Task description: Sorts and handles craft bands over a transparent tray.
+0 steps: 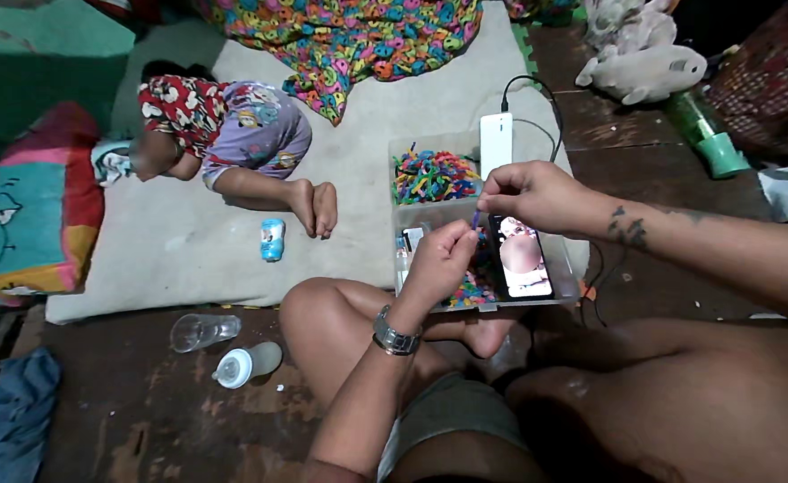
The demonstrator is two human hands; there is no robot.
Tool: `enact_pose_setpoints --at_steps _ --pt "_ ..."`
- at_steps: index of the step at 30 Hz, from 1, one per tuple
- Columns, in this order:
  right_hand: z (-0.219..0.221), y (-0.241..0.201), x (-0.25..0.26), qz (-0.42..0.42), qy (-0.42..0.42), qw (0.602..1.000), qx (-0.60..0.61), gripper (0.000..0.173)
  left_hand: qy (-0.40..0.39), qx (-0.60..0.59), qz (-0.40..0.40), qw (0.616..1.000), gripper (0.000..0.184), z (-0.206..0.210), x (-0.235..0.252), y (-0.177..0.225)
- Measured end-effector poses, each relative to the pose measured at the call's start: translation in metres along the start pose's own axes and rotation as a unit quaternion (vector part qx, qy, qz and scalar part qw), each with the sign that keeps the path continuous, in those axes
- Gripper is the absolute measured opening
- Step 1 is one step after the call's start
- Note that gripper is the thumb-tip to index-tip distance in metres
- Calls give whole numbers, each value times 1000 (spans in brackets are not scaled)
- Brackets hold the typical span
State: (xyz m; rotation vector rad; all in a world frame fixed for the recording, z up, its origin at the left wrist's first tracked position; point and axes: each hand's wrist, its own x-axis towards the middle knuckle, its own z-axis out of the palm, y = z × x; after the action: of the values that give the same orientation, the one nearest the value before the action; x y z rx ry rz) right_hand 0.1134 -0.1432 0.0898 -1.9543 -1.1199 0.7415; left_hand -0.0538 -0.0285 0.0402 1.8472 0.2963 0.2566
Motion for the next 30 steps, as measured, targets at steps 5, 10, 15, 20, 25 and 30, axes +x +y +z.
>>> enact_pose_setpoints --at_steps 5,10,15,20,25,30 --pt "1 4 4 96 -6 992 82 14 18 83 41 996 26 -3 9 -7" --pt "-6 -1 0 96 -9 991 92 21 91 160 -185 965 42 -44 33 -13" --pt "-2 2 0 98 -41 991 83 20 141 129 -235 953 42 -59 78 -26" --pt "-1 2 1 119 -47 987 92 20 168 -175 -230 942 36 -49 45 -21" --pt "5 0 -1 41 -42 997 56 14 32 -537 -273 798 65 -36 33 -15" --pt "8 -2 -3 -105 1 993 -48 12 10 -561 -275 781 66 -17 28 4"
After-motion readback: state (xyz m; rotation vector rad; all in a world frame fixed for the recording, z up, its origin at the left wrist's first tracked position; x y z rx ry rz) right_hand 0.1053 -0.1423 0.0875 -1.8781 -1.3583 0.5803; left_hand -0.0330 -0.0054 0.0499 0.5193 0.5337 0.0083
